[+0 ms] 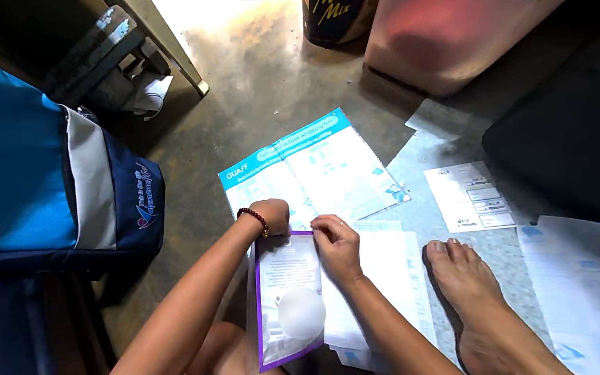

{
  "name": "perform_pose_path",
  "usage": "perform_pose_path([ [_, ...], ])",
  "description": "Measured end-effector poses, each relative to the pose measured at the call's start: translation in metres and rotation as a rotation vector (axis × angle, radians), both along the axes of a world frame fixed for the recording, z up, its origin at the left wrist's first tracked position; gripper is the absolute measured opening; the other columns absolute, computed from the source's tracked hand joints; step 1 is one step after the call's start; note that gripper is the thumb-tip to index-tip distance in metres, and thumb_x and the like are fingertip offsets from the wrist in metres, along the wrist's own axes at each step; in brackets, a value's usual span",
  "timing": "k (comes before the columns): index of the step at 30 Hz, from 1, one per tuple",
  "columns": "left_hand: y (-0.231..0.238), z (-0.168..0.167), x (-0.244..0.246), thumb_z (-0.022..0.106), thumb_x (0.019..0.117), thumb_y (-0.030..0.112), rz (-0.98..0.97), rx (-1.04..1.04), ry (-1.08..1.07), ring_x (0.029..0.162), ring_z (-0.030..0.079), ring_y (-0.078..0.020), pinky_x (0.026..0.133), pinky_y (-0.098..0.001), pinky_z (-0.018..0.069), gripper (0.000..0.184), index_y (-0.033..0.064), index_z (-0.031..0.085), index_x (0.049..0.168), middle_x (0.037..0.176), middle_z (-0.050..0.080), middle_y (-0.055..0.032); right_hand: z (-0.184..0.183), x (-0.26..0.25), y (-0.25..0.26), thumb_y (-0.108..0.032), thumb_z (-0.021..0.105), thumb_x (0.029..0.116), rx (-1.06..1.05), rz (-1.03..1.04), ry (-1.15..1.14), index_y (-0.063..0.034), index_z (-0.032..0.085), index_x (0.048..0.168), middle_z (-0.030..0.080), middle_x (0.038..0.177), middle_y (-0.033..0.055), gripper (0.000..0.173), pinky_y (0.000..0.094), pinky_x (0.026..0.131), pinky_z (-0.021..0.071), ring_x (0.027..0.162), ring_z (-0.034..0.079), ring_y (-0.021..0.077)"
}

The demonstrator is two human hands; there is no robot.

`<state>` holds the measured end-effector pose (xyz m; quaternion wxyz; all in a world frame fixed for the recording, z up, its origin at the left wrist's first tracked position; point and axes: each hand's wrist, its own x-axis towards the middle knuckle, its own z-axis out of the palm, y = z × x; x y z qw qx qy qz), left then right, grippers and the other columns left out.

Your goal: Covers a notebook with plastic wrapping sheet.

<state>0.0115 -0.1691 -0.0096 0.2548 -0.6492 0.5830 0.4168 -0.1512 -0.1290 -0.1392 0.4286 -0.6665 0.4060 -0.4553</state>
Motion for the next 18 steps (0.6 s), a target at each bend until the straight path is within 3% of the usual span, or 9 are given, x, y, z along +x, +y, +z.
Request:
perform_pose_path([
  [3,0.001,-0.001,0.000,0.067,0.0992,0.021,-0.008,-0.004,0.002,0.095,0.063,-0.0299,0.084,-0.0554,0.0475,0.021,0.0003,0.072,0.100,0.097,0.069,-0.0154,0.025,-0.004,-0.025,-0.017,0.062,0.0996,0.188,0.303,0.226,-0.0029,0.079,0.103,0.074,0.104,0.0125,0.023,0.0425,0.092,0.0472,0.100,0.062,0.0248],
  [5,0.001,0.001,-0.001,0.067,0.0996,0.022,-0.016,-0.004,-0.003,0.096,0.063,-0.0305,0.085,-0.0557,0.0472,0.022,0.0003,0.072,0.101,0.099,0.069,-0.0158,0.042,-0.002,-0.046,-0.022,0.064,0.1005,0.296,0.552,0.411,-0.0047,0.079,0.104,0.070,0.105,0.0143,0.023,0.0484,0.095,0.0452,0.105,0.059,0.0290],
  [8,0.003,0.003,-0.001,0.067,0.0991,0.022,-0.030,-0.005,-0.023,0.098,0.063,-0.0324,0.085,-0.0575,0.0469,0.022,0.0005,0.072,0.101,0.100,0.069,-0.0170,0.054,0.002,-0.066,-0.020,0.066,0.1006,0.384,0.765,0.558,-0.0024,0.076,0.102,0.062,0.102,0.0156,0.021,0.0441,0.090,0.0446,0.098,0.056,0.0257],
  [11,0.006,0.006,0.009,0.067,0.0973,0.014,-0.020,-0.012,0.013,0.101,0.064,-0.0321,0.089,-0.0576,0.0472,0.017,0.0013,0.074,0.105,0.104,0.070,-0.0163,0.052,-0.001,-0.073,-0.014,0.064,0.1005,0.389,0.830,0.565,-0.0006,0.074,0.100,0.059,0.097,0.0125,0.016,0.0371,0.084,0.0445,0.092,0.054,0.0199],
  [13,0.010,0.011,0.022,0.069,0.0948,0.007,0.033,-0.022,0.074,0.095,0.064,-0.0253,0.087,-0.0504,0.0490,0.012,0.0001,0.073,0.104,0.099,0.070,-0.0134,0.051,-0.002,-0.074,-0.010,0.063,0.1003,0.387,0.833,0.552,0.0001,0.075,0.101,0.061,0.097,0.0128,0.015,0.0362,0.085,0.0449,0.092,0.055,0.0196],
  [16,0.022,0.018,0.041,0.071,0.0895,-0.003,0.208,-0.048,0.218,0.074,0.057,-0.0113,0.075,-0.0329,0.0499,0.007,-0.0026,0.070,0.097,0.085,0.066,-0.0070,0.050,-0.003,-0.073,-0.005,0.062,0.0994,0.404,0.825,0.523,0.0003,0.075,0.103,0.060,0.100,0.0138,0.014,0.0350,0.086,0.0461,0.095,0.055,0.0194],
  [18,0.028,0.024,0.046,0.068,0.0894,-0.008,0.301,-0.054,0.282,0.071,0.057,-0.0075,0.072,-0.0272,0.0506,0.012,-0.0037,0.069,0.100,0.083,0.065,-0.0054,0.050,-0.004,-0.073,-0.001,0.061,0.0980,0.424,0.812,0.511,-0.0002,0.075,0.103,0.058,0.101,0.0134,0.015,0.0330,0.085,0.0465,0.093,0.055,0.0180],
])
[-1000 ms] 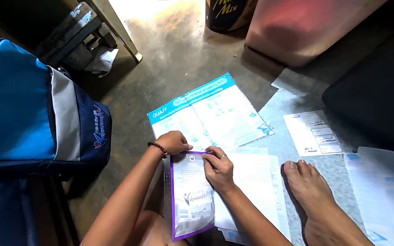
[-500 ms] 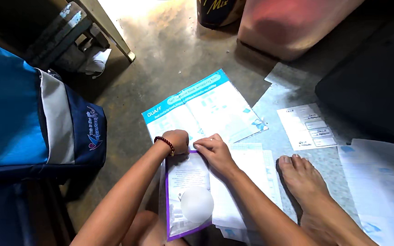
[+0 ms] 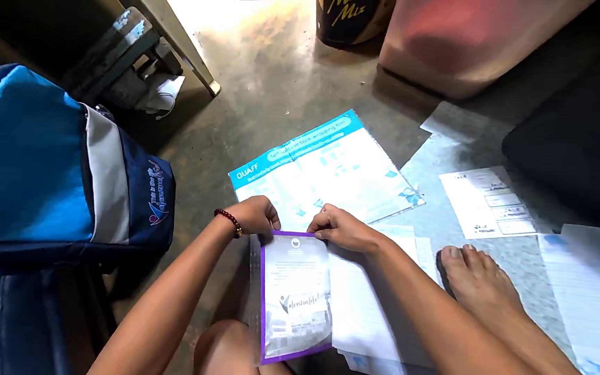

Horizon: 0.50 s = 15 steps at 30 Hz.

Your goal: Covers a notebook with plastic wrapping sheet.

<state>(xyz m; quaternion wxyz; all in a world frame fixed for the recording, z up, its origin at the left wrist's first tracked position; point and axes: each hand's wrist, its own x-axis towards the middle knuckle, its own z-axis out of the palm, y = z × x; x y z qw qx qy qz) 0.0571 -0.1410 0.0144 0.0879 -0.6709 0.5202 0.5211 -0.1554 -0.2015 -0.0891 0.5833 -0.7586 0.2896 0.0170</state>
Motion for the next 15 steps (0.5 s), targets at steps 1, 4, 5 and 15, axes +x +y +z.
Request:
perform_pose_path([
  [1,0.002,0.003,0.000,0.068,0.0895,-0.009,0.029,-0.002,0.010,0.071,0.058,-0.0070,0.072,-0.0263,0.0511,0.015,-0.0040,0.068,0.104,0.084,0.066,-0.0057,0.001,0.000,0.000,-0.001,0.061,0.0976,0.006,-0.005,0.003,-0.0006,0.075,0.104,0.058,0.101,0.0128,0.015,0.0315,0.084,0.0468,0.093,0.055,0.0169],
  [4,0.004,0.006,-0.004,0.067,0.0888,-0.010,0.054,-0.026,-0.014,0.070,0.057,-0.0081,0.072,-0.0275,0.0506,0.022,-0.0034,0.068,0.110,0.086,0.066,-0.0070,0.004,0.002,0.001,-0.003,0.065,0.0967,0.027,-0.013,-0.004,-0.0001,0.075,0.103,0.058,0.102,0.0129,0.012,0.0306,0.084,0.0480,0.092,0.056,0.0160],
  [5,0.005,0.006,-0.004,0.067,0.0884,-0.010,0.054,-0.035,-0.019,0.070,0.057,-0.0082,0.072,-0.0275,0.0507,0.023,-0.0029,0.068,0.110,0.086,0.066,-0.0070,0.005,0.004,0.003,-0.005,0.067,0.0964,0.027,-0.016,-0.023,0.0002,0.075,0.102,0.059,0.101,0.0126,0.011,0.0301,0.083,0.0489,0.090,0.057,0.0152],
  [15,0.012,0.007,-0.001,0.073,0.0874,-0.007,0.183,-0.105,-0.005,0.064,0.062,-0.0085,0.069,-0.0253,0.0549,0.020,-0.0051,0.064,0.105,0.079,0.066,-0.0084,0.017,0.017,-0.001,-0.006,0.071,0.0941,-0.014,0.039,-0.032,-0.0011,0.076,0.097,0.064,0.098,0.0115,0.008,0.0334,0.083,0.0482,0.091,0.058,0.0158],
])
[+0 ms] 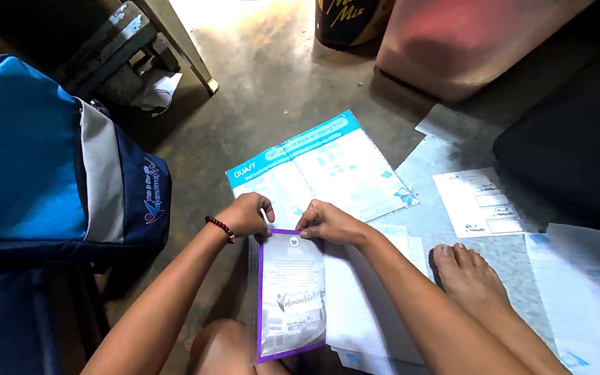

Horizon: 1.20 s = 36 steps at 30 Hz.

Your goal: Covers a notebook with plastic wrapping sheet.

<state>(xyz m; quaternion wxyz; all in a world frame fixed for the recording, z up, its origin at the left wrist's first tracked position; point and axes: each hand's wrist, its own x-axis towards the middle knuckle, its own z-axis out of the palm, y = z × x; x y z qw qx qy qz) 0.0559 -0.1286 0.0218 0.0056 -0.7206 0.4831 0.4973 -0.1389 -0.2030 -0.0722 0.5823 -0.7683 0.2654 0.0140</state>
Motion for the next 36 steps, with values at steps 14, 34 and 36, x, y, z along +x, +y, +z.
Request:
perform_pose_path([
  [14,0.017,0.009,0.003,0.070,0.0878,-0.008,0.172,-0.078,0.109,0.064,0.061,-0.0073,0.069,-0.0261,0.0546,0.034,-0.0035,0.060,0.120,0.078,0.067,-0.0064,-0.002,-0.004,-0.001,-0.006,0.070,0.0933,-0.025,0.017,-0.042,-0.0002,0.076,0.105,0.065,0.102,0.0146,0.014,0.0370,0.087,0.0487,0.096,0.059,0.0191],
  [34,0.161,-0.026,-0.033,0.074,0.0647,-0.013,0.756,-0.504,0.794,0.101,0.075,-0.0183,0.088,-0.0332,0.0619,0.088,-0.0016,0.038,0.144,0.118,0.074,-0.0087,0.024,-0.012,0.007,0.001,0.055,0.0950,0.090,-0.498,-0.436,0.0019,0.065,0.101,0.064,0.089,-0.0005,0.012,0.0182,0.076,0.0527,0.080,0.061,-0.0001],
  [36,0.152,-0.032,-0.044,0.066,0.0730,-0.020,0.852,-0.572,0.740,0.093,0.075,-0.0140,0.083,-0.0293,0.0622,0.066,-0.0057,0.051,0.135,0.111,0.076,-0.0088,0.023,-0.018,0.001,0.003,0.055,0.0954,0.090,-0.579,-0.418,0.0031,0.064,0.102,0.064,0.088,0.0011,0.011,0.0192,0.076,0.0527,0.080,0.062,0.0015],
])
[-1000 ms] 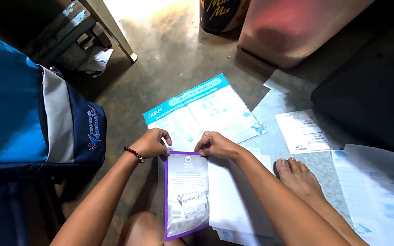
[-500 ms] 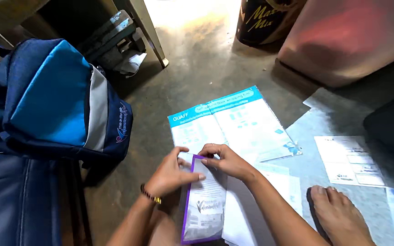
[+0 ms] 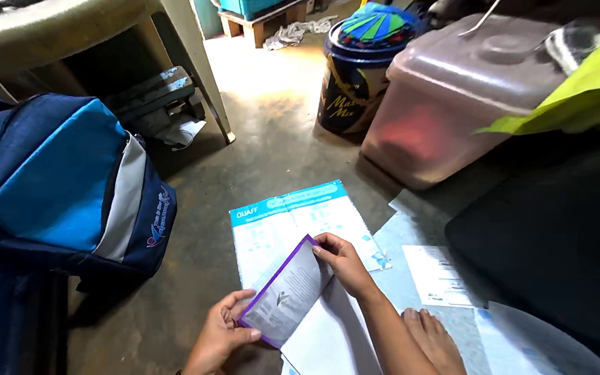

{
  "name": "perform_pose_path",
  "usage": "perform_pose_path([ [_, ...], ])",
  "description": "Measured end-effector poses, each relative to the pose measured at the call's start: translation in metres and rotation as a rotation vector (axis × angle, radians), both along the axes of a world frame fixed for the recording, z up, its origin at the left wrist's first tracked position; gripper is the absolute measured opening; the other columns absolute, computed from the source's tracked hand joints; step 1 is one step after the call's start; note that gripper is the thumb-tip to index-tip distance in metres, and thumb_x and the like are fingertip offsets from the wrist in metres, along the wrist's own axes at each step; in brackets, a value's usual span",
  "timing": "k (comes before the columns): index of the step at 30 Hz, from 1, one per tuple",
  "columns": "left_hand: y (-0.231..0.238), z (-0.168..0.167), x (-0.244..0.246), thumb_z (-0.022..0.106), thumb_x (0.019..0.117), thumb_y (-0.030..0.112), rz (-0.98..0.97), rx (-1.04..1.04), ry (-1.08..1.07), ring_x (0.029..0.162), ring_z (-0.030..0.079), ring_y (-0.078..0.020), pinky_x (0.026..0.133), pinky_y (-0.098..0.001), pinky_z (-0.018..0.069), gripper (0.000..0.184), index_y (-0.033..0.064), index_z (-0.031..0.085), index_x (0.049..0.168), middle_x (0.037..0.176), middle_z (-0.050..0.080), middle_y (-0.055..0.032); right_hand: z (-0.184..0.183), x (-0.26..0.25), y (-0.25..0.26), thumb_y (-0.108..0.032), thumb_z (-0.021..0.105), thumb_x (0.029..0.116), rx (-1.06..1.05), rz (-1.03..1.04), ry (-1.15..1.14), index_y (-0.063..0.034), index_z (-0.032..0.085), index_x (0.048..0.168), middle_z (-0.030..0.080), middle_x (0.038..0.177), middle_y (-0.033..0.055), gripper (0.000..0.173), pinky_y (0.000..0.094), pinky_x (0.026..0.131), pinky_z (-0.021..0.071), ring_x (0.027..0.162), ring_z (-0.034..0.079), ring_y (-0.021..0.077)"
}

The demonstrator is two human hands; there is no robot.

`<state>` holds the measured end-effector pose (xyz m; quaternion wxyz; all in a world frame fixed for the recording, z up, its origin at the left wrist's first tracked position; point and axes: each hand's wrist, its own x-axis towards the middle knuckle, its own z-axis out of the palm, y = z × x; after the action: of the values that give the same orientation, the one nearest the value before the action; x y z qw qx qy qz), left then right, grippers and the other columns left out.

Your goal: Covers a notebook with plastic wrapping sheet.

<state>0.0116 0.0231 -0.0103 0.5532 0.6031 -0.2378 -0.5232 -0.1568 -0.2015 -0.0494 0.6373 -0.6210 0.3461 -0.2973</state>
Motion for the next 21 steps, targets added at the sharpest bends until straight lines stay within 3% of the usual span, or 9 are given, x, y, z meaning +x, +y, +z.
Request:
perform_pose_path([
  [2,-0.016,-0.007,-0.012,0.063,0.0837,-0.018,0.143,0.025,-0.106,0.084,0.072,-0.0083,0.078,-0.0249,0.0603,0.038,-0.0076,0.063,0.120,0.098,0.076,-0.0067,-0.002,-0.006,-0.005,0.004,0.055,0.0960,0.016,-0.051,0.014,0.0039,0.063,0.102,0.064,0.088,0.0020,0.010,0.0199,0.075,0.0527,0.079,0.062,0.0026],
  [4,-0.031,-0.016,-0.015,0.064,0.0885,-0.013,0.212,0.024,-0.177,0.081,0.070,-0.0052,0.076,-0.0222,0.0591,0.023,-0.0070,0.068,0.110,0.092,0.075,-0.0051,-0.005,-0.015,-0.009,0.003,0.055,0.0954,0.007,-0.058,0.001,0.0038,0.063,0.106,0.065,0.091,0.0020,0.014,0.0202,0.077,0.0535,0.081,0.063,0.0027],
  [6,-0.042,-0.022,-0.012,0.064,0.0891,-0.013,0.221,0.004,-0.186,0.079,0.070,-0.0052,0.075,-0.0218,0.0591,0.020,-0.0068,0.069,0.108,0.091,0.075,-0.0053,-0.005,-0.022,-0.016,0.000,0.057,0.0956,-0.028,-0.043,-0.025,0.0035,0.064,0.111,0.067,0.095,0.0012,0.017,0.0203,0.080,0.0544,0.085,0.064,0.0019],
  [10,-0.054,-0.026,-0.008,0.064,0.0919,-0.010,0.226,-0.039,-0.146,0.073,0.070,-0.0064,0.069,-0.0220,0.0591,0.016,-0.0054,0.070,0.106,0.086,0.075,-0.0047,-0.002,-0.026,-0.037,-0.002,0.060,0.0957,-0.151,-0.006,-0.016,0.0026,0.068,0.106,0.068,0.092,-0.0019,0.014,0.0200,0.079,0.0542,0.083,0.064,0.0001],
  [15,-0.044,-0.037,-0.006,0.062,0.0922,-0.009,0.213,-0.118,-0.175,0.080,0.071,-0.0053,0.077,-0.0230,0.0598,0.024,-0.0084,0.068,0.115,0.095,0.075,-0.0056,-0.001,-0.034,-0.051,-0.003,0.061,0.0956,-0.214,0.080,0.062,0.0018,0.069,0.105,0.071,0.091,-0.0030,0.013,0.0228,0.078,0.0568,0.080,0.066,0.0007],
  [21,-0.045,-0.044,0.000,0.062,0.0937,-0.008,0.217,-0.163,-0.136,0.078,0.071,-0.0040,0.076,-0.0220,0.0603,0.019,-0.0082,0.070,0.111,0.090,0.075,-0.0040,0.004,-0.034,-0.062,0.002,0.063,0.0892,-0.209,0.126,0.055,-0.0077,0.068,0.095,0.071,0.084,-0.0099,0.012,0.0195,0.077,0.0573,0.078,0.067,-0.0011],
])
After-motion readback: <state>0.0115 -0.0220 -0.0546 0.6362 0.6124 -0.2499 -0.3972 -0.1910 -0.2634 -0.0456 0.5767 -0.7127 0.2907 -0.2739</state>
